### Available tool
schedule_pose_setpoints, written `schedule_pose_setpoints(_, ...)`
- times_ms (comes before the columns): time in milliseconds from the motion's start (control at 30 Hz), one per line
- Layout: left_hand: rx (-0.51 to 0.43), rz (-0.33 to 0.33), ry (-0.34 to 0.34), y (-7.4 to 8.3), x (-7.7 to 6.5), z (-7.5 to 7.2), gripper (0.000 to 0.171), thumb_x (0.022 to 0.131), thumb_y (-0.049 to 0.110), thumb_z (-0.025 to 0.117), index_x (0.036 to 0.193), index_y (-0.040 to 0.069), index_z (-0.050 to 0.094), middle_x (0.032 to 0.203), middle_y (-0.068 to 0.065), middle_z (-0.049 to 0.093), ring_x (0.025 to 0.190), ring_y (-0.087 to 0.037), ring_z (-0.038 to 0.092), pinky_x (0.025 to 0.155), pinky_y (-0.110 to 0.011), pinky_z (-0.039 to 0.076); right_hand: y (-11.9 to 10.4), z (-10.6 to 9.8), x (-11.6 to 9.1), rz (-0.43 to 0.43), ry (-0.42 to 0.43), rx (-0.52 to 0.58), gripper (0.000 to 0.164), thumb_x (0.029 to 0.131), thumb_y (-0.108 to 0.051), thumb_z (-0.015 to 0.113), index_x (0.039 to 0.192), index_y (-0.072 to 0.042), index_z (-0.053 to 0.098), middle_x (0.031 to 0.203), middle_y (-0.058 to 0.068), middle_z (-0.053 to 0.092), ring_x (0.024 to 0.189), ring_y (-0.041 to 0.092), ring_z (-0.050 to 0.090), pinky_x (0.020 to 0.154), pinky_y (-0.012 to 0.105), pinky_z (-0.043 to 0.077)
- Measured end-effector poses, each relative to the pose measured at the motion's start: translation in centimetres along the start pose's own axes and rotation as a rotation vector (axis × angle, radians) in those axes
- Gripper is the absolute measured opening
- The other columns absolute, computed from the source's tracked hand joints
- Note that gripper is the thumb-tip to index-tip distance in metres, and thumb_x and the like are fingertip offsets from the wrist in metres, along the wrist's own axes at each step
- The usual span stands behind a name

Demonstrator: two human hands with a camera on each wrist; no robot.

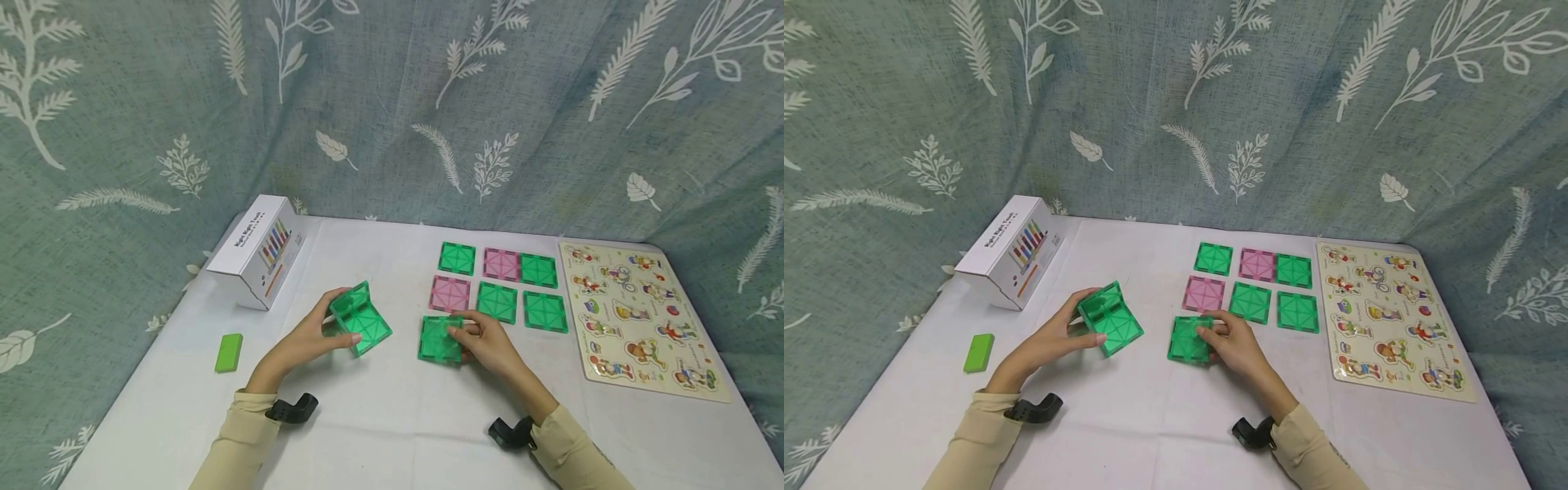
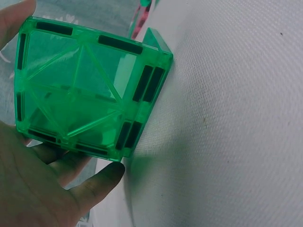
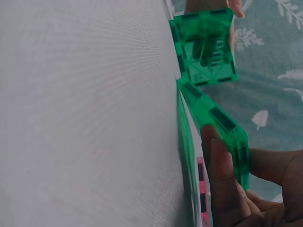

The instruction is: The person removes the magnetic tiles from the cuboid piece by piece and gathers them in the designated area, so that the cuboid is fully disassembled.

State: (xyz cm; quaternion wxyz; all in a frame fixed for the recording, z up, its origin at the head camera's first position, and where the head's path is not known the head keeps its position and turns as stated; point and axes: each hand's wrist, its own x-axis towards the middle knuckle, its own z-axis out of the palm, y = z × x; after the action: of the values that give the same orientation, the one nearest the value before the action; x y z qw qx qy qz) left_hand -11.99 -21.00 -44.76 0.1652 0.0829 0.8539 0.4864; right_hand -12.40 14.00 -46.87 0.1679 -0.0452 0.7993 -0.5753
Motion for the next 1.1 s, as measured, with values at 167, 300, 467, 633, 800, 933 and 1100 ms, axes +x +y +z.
schedule_pose_setpoints(167, -0.001, -0.008, 0.0, 0.0, 0.0, 0.0, 0.092, 0.086, 0.04, 0.077, 0.157, 0.03, 0.019, 0.166, -0.018, 0.023, 0.152, -0.052, 0.02, 0.117, -0.076, 0.024, 0.0, 0.1, -0.1, -0.005, -0.012, -0.005, 0.047, 0.098, -0.025, 0.067, 0.139, -0.006, 0.056, 0.077, 0.01, 0.069, 0.061, 0.013, 0.059, 0.059, 0.027, 0.06)
schedule_pose_setpoints(300, -0.001, -0.006, 0.0, 0.0, -0.1, 0.0, 0.092, 0.086, 0.04, 0.077, 0.157, 0.031, 0.019, 0.166, -0.017, 0.023, 0.152, -0.051, 0.02, 0.118, -0.076, 0.023, 0.3, 0.2, 0.0, -0.007, -0.004, -0.017, 0.046, 0.098, -0.023, 0.066, 0.139, -0.004, 0.056, 0.068, 0.005, 0.061, 0.058, 0.013, 0.056, 0.057, 0.027, 0.058)
schedule_pose_setpoints(467, -0.005, -0.011, 0.002, 0.3, -0.1, 0.0, 0.093, 0.085, 0.04, 0.078, 0.157, 0.03, 0.02, 0.166, -0.017, 0.022, 0.153, -0.05, 0.018, 0.118, -0.076, 0.021, 0.2, 0.3, 0.1, -0.005, 0.008, -0.029, 0.042, 0.098, -0.02, 0.065, 0.136, -0.004, 0.058, 0.063, 0.001, 0.055, 0.057, 0.013, 0.055, 0.056, 0.027, 0.058)
schedule_pose_setpoints(633, -0.002, -0.011, 0.002, 0.3, 0.0, 0.0, 0.093, 0.085, 0.04, 0.078, 0.158, 0.029, 0.02, 0.167, -0.018, 0.021, 0.153, -0.05, 0.017, 0.118, -0.076, 0.021, 0.9, 0.4, 0.4, -0.006, 0.032, -0.069, 0.039, 0.097, -0.023, 0.067, 0.132, -0.008, 0.061, 0.057, -0.001, 0.055, 0.052, 0.013, 0.058, 0.054, 0.026, 0.054)
schedule_pose_setpoints(800, 0.005, -0.016, 0.003, 0.3, 0.0, 0.1, 0.094, 0.086, 0.041, 0.077, 0.158, 0.03, 0.019, 0.167, -0.017, 0.021, 0.153, -0.05, 0.017, 0.118, -0.076, 0.021, 0.9, 0.5, 0.4, 0.013, 0.072, -0.062, 0.038, 0.097, -0.024, 0.068, 0.131, -0.009, 0.062, 0.055, -0.001, 0.054, 0.052, 0.015, 0.059, 0.054, 0.026, 0.055)
schedule_pose_setpoints(933, 0.001, -0.016, 0.003, 0.4, 0.0, 0.1, 0.094, 0.086, 0.04, 0.077, 0.158, 0.029, 0.018, 0.167, -0.018, 0.021, 0.153, -0.05, 0.017, 0.118, -0.076, 0.021, 1.0, 0.6, 0.4, 0.018, 0.11, -0.077, 0.037, 0.096, -0.026, 0.069, 0.13, -0.012, 0.063, 0.055, -0.001, 0.054, 0.051, 0.017, 0.06, 0.053, 0.025, 0.052)
schedule_pose_setpoints(1100, -0.016, -0.016, 0.002, 0.4, 0.0, 0.1, 0.094, 0.086, 0.038, 0.078, 0.158, 0.028, 0.018, 0.166, -0.018, 0.021, 0.153, -0.051, 0.017, 0.118, -0.076, 0.021, 1.1, 0.7, 0.4, 0.0, 0.143, -0.135, 0.038, 0.094, -0.028, 0.071, 0.128, -0.012, 0.064, 0.055, 0.002, 0.057, 0.048, 0.018, 0.06, 0.051, 0.027, 0.051)
